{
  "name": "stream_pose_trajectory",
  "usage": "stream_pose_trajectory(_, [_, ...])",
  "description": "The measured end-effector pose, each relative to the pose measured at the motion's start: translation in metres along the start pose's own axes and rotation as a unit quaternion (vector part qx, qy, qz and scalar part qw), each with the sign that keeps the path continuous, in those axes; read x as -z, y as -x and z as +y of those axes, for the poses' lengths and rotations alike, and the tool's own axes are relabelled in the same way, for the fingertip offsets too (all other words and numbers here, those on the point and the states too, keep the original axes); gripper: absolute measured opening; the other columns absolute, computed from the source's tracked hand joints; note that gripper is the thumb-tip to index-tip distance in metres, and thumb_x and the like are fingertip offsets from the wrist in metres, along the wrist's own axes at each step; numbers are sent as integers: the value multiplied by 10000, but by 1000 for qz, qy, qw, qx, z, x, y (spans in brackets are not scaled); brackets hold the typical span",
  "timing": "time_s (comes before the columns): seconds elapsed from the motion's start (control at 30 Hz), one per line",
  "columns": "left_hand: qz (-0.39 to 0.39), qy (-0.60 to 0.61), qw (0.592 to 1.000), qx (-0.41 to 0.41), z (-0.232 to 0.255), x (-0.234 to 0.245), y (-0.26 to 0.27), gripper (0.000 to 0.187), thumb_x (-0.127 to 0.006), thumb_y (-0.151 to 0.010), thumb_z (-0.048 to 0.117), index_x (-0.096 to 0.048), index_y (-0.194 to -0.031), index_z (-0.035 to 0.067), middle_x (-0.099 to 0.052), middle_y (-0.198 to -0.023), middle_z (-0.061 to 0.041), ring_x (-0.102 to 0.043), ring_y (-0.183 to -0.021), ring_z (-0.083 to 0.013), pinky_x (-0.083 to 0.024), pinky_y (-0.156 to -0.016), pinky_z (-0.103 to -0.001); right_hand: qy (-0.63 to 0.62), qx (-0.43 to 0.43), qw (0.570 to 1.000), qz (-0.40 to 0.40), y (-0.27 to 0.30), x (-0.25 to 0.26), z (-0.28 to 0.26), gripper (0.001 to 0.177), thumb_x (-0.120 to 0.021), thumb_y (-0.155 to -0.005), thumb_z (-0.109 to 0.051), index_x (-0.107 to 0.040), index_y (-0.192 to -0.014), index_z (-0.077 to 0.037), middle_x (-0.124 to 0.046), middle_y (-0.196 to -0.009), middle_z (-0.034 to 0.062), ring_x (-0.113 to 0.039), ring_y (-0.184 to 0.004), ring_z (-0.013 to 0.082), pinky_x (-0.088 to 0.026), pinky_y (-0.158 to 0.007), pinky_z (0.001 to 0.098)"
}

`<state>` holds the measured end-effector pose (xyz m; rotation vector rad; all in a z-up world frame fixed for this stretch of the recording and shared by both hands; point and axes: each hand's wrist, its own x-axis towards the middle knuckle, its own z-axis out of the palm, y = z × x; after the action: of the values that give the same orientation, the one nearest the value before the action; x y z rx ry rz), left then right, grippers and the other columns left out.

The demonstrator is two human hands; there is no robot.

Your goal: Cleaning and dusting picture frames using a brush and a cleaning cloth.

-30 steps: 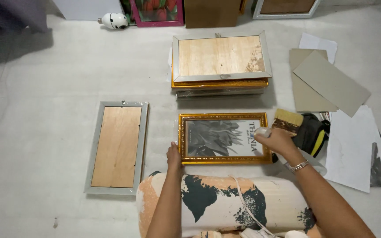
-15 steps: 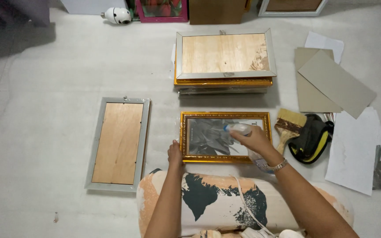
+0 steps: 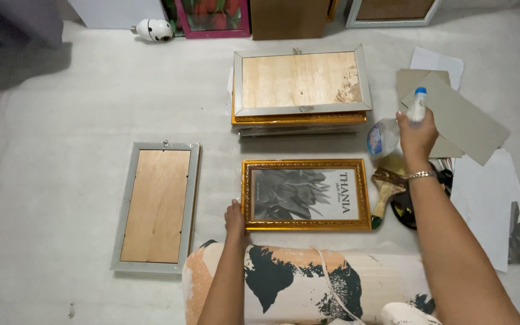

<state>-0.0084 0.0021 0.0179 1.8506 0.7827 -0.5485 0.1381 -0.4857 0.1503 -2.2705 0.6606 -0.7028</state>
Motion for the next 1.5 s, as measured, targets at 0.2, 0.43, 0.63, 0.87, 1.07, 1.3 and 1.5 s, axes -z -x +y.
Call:
stream_pose_trajectory(0.2, [13,16,1000,16,7,0,0,702,-169,-1063,579,-566,-1351,77,-534,-1436,-218,-385,-1443,-381,-236,-1200,-526,0,13,999,-29,4,-21,-3,579,-849,-921,-293,-576,-1384,-76,-677,-1219,256,-622,-1150,458,-509,-967,577])
stream_pose_trajectory(0.43, [3,2,1000,-4,1,-3,-6,705,-164,-1065,606,-573,-1321,93,-533,-1426,-208,-387,-1437,-376,-251,-1205,-531,194,-48,964,-177,11,28,115,723,-736,-859,-348,-546,-1503,-81,-521,-1348,251,-550,-1195,514,-476,-955,640])
stream_pose_trajectory(0.63, [9,-6,1000,7,-17,-9,-28,744,-208,-1047,663,-505,-1433,101,-484,-1489,-196,-366,-1457,-358,-222,-1213,-512,237,-146,930,-241,70,47,232,928,-792,-767,-314,-418,-1612,-233,-453,-1426,276,-530,-1229,571,-494,-955,647])
stream_pose_trajectory(0.87, [11,11,1000,-6,-17,-8,-18,763,-249,-1032,671,-479,-1462,85,-456,-1507,-225,-352,-1470,-381,-227,-1221,-510,262,-56,963,18,70,69,203,190,-664,-917,-79,-669,-1065,-198,-671,-984,126,-696,-942,405,-567,-792,520])
stream_pose_trajectory(1.07, [11,-9,1000,-6,-25,-13,-39,764,-244,-1029,676,-484,-1457,90,-473,-1492,-212,-356,-1471,-365,-223,-1225,-502,120,-22,991,-55,97,124,60,250,-600,-936,-61,-686,-1120,-206,-691,-1149,141,-640,-1093,461,-492,-947,573])
stream_pose_trajectory(1.3, [4,-1,1000,-14,-12,-9,-23,758,-229,-1042,648,-471,-1467,68,-473,-1490,-229,-349,-1470,-377,-216,-1215,-524,-50,129,891,-432,200,33,-44,394,-559,-805,-87,-742,-1149,-144,-739,-1163,192,-659,-1155,424,-481,-1051,528])
stream_pose_trajectory(1.5, [-7,26,1000,-3,23,9,39,768,-227,-1036,639,-455,-1476,52,-451,-1510,-240,-332,-1479,-386,-209,-1222,-514,113,327,790,-506,278,-26,-99,592,-592,-944,-485,-462,-1491,-300,-494,-1455,210,-534,-1262,508,-476,-1044,614])
